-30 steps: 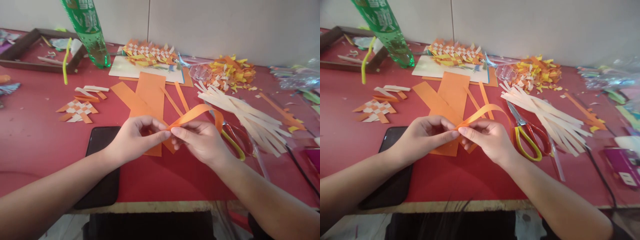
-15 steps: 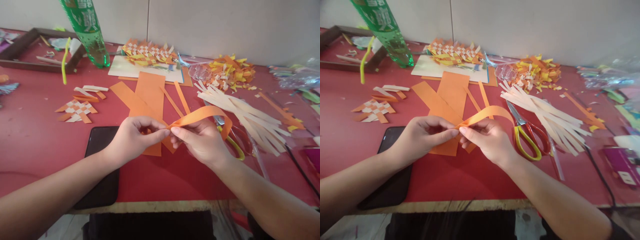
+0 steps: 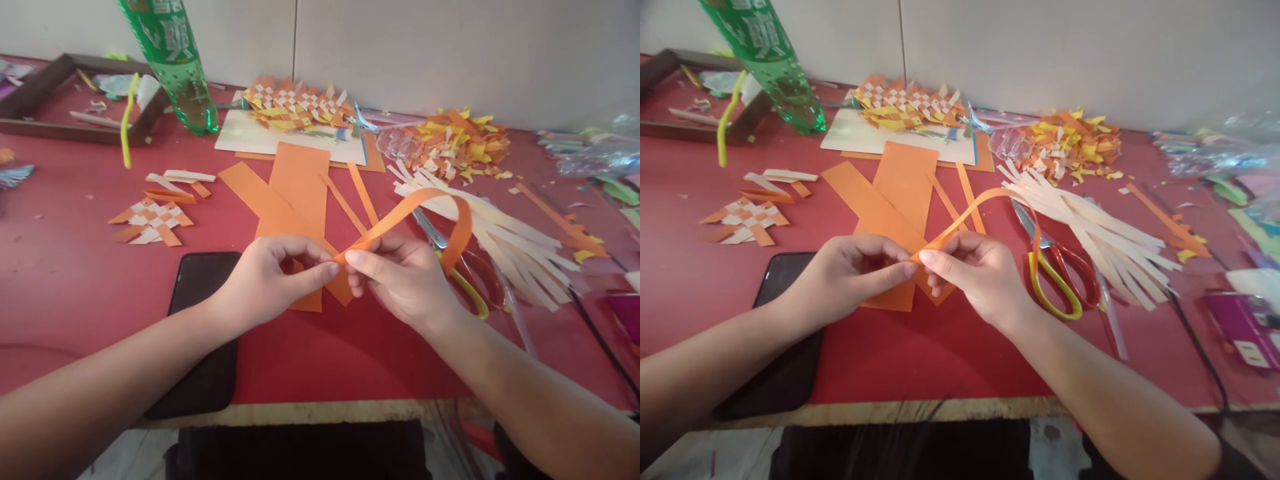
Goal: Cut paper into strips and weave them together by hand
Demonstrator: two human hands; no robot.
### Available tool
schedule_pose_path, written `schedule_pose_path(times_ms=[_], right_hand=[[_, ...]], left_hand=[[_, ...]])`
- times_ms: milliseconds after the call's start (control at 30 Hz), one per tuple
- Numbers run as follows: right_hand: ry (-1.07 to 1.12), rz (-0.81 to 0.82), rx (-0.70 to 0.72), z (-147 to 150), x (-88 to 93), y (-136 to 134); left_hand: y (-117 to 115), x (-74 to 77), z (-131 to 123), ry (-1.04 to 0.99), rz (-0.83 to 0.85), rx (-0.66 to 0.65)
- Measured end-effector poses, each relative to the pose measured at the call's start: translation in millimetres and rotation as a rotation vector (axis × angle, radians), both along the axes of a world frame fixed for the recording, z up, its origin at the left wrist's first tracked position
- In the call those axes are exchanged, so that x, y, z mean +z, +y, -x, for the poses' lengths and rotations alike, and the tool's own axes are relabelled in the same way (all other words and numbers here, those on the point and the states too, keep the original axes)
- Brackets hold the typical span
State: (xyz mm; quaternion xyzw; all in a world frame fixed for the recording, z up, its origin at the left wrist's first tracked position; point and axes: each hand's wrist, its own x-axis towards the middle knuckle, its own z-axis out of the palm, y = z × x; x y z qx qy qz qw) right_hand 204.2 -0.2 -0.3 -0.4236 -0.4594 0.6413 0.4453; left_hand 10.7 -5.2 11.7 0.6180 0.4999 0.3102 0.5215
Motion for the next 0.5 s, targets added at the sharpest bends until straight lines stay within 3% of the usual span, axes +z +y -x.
schedule_pose_path(times_ms=[333, 500], right_hand=[[-0.010, -0.016, -0.015, -3.5, 2.1, 3.1], [0.010, 0.002, 0.040, -2.1, 0.4, 1.6]], left_hand=[[-0.6, -1.2, -0.8, -0.043, 0.024, 0.001], [-1.6, -1.1, -0.3, 0.027, -0.015, -0.075]])
